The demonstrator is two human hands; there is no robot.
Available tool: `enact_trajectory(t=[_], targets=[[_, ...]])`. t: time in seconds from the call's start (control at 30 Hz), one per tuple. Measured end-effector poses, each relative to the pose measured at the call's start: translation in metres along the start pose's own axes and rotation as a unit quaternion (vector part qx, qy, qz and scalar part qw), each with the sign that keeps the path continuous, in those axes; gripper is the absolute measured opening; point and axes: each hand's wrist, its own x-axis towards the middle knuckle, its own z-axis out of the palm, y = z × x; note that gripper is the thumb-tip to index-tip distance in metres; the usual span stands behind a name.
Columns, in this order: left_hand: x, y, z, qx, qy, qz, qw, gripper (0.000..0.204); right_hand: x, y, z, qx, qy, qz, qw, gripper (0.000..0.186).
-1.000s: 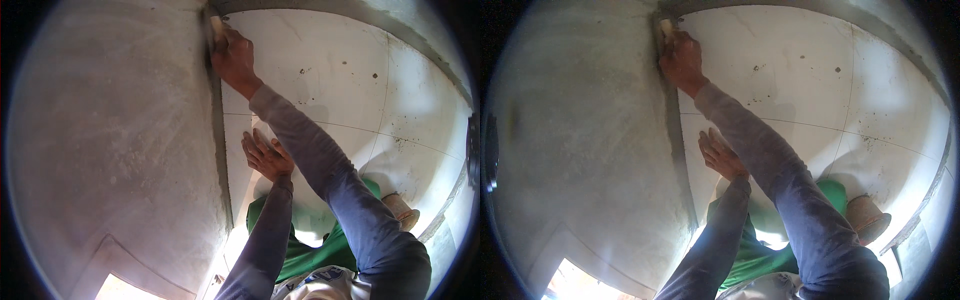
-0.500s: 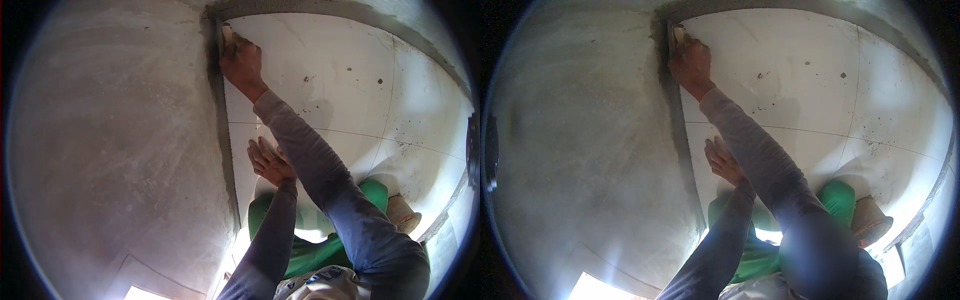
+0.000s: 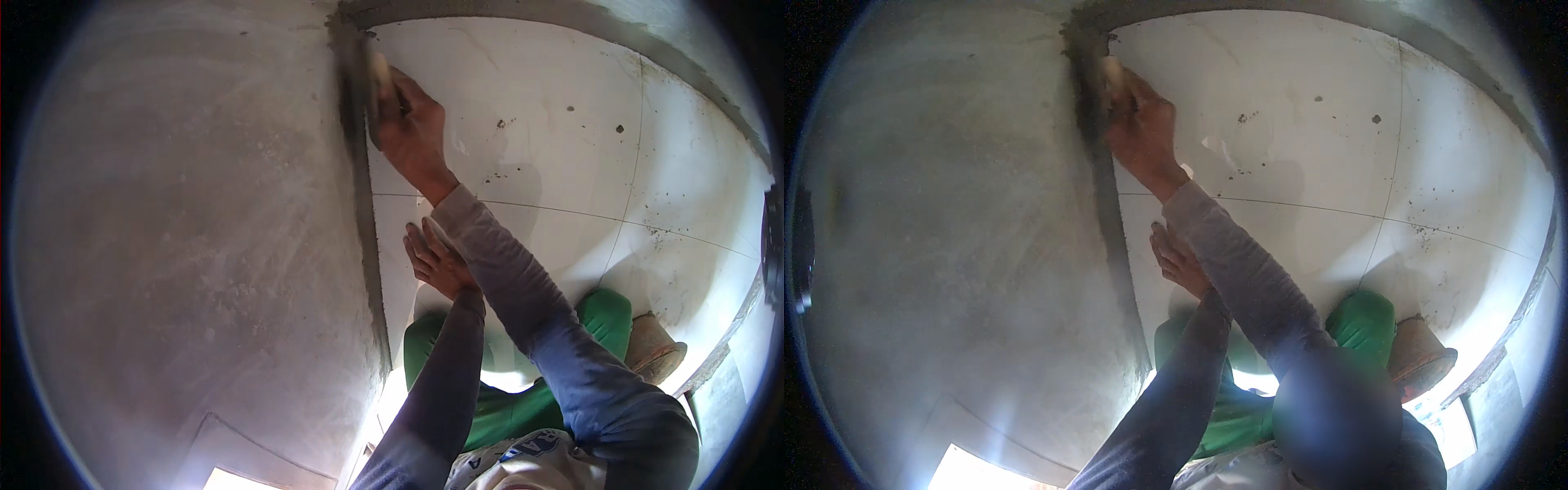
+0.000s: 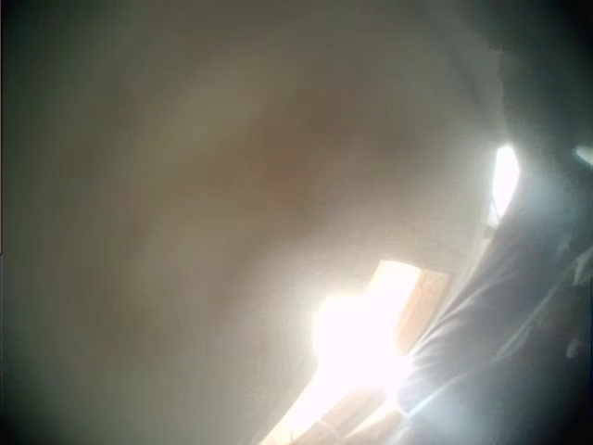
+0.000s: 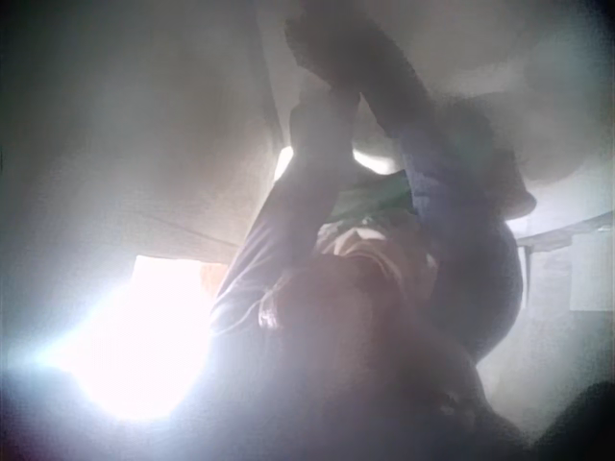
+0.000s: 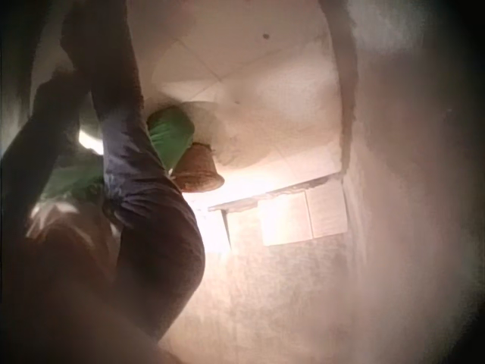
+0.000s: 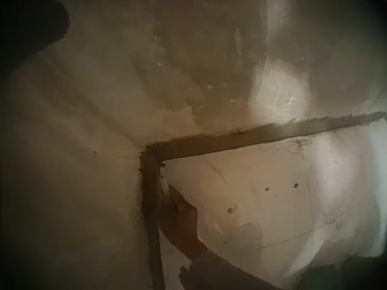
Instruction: The person applies grout to the corner gap between wall tiles using a scraper and a small block, then wipes the excess material away from the tiles with a cloth.
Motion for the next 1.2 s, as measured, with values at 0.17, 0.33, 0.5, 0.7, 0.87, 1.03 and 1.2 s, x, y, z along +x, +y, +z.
enact_trajectory(t=[0.17, 0.33, 0.5, 0.7, 0.87, 1.03, 1.2], targets=[[-0.004, 0.004, 0.0, -0.021, -0.002, 0.019, 1.0, 0.086, 0.002, 0.031, 0.001, -0.173, 0.012, 0.037, 0.984, 0.028], [-0.012, 0.009, 0.006, -0.088, -0.016, 0.005, 0.996, 0.082, -0.005, 0.026, 0.02, -0.221, 0.049, -0.039, 0.973, 0.028], [-0.009, -0.009, 0.002, -0.097, -0.028, -0.027, 0.995, 0.079, -0.064, -0.011, -0.006, -0.135, -0.039, -0.022, 0.99, 0.031], [0.004, 0.016, -0.019, -0.045, -0.021, 0.015, 0.999, 0.074, 0.037, 0.022, -0.041, -0.204, -0.107, 0.033, 0.973, 0.031], [0.006, 0.016, -0.022, -0.053, -0.017, 0.018, 0.998, 0.067, 0.074, 0.023, -0.025, -0.226, -0.105, -0.078, 0.965, 0.029], [0.003, 0.02, -0.019, -0.057, -0.021, 0.02, 0.998, 0.066, 0.04, 0.037, -0.032, -0.285, -0.135, -0.021, 0.949, 0.026], [-0.01, -0.007, 0.007, -0.036, -0.029, 0.014, 0.999, 0.065, -0.066, 0.021, -0.033, -0.238, -0.113, 0.016, 0.965, 0.03]])
